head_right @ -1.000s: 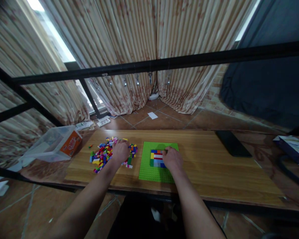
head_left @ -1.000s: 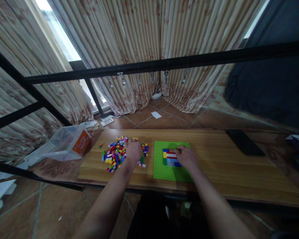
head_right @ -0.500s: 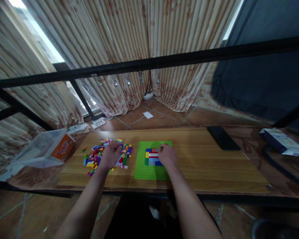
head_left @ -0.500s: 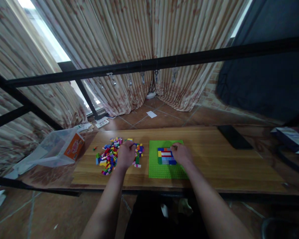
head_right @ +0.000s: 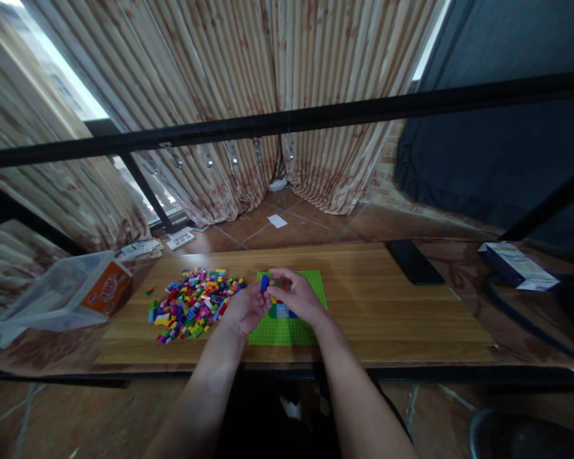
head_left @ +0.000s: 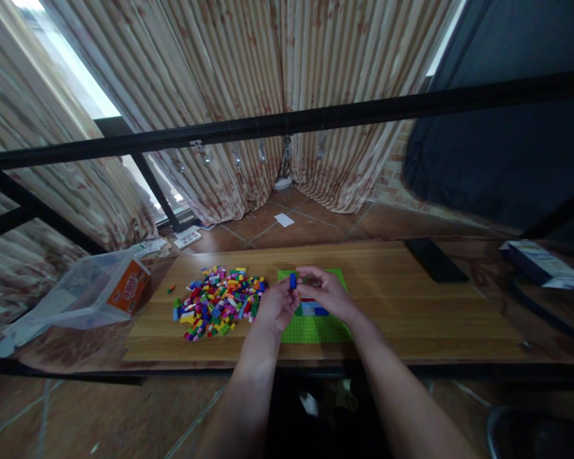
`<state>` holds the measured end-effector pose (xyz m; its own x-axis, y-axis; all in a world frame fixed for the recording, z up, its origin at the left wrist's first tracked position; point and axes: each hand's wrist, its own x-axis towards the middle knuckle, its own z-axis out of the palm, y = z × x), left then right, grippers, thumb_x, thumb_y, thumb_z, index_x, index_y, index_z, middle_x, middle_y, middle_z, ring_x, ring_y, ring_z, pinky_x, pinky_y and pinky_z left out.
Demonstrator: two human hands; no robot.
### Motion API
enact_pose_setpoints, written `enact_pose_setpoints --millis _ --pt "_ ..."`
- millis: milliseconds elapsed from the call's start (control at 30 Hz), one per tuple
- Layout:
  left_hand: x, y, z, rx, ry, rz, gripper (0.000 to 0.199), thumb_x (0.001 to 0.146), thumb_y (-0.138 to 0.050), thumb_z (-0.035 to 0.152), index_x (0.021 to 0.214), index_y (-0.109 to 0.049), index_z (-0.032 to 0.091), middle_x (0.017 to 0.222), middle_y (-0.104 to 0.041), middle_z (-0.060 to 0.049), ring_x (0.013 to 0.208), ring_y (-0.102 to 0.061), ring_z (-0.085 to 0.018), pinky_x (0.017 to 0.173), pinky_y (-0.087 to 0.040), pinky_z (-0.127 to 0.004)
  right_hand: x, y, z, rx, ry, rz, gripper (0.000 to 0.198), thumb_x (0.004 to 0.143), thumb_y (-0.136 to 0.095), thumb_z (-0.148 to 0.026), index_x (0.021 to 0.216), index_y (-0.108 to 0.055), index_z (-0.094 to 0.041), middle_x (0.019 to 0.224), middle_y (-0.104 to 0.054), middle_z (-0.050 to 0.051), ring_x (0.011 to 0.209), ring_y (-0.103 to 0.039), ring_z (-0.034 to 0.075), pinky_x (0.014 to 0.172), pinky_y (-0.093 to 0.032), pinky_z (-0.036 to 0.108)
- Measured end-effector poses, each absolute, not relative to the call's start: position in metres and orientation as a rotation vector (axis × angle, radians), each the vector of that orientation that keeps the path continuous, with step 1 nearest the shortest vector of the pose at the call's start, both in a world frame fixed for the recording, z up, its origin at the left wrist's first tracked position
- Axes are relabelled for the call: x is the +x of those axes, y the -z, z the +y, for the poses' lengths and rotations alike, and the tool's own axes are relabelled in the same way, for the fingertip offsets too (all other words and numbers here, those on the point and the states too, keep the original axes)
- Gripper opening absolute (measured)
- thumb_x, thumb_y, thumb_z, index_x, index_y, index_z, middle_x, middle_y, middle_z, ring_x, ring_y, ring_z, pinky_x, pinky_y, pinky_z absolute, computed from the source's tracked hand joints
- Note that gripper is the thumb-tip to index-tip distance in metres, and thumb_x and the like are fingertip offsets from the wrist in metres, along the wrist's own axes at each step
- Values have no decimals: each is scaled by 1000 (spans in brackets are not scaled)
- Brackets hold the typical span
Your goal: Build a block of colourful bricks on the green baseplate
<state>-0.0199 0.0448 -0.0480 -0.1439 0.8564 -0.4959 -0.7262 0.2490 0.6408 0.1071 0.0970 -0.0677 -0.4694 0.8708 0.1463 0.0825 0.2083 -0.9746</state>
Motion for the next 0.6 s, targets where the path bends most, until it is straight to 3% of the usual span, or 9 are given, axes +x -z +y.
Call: enact_pose_setpoints --millis 200,333,500,600 --pt "-9 48 53 254 -1318 1085 6 79 -65 17 76 -65 12 65 -65 -1 51 -53 -5 52 -41 -16 111 70 100 -844 -1183 -1790 36 71 -70 -26 106 -68 -22 105 -67 4 95 -62 18 85 -50 34" --pt "-11 52 53 319 -1306 1113 8 71 -69 17 76 -66 12 60 -63 -1 54 -56 -8 53 -41 -17 116 75 105 -904 -1111 -1803 34 75 -67 -30 107 -67 -21 99 -69 4 88 -63 17 82 -49 33" --pt "-34 69 55 518 -1418 1491 24 69 -68 25 89 -66 13 78 -70 -4 59 -60 -9 56 -42 -19 130 78 113 -1146 -924 -1872 32 78 -62 -32 106 -67 -17 94 -69 7 79 -61 17 76 -49 33" --pt "-49 83 57 564 -1413 1633 23 70 -65 25 90 -65 13 75 -69 -3 57 -58 -9 55 -41 -19 135 83 117 -1237 -772 -2059 31 79 -62 -28 106 -67 -15 99 -68 9 81 -61 18 78 -47 35"
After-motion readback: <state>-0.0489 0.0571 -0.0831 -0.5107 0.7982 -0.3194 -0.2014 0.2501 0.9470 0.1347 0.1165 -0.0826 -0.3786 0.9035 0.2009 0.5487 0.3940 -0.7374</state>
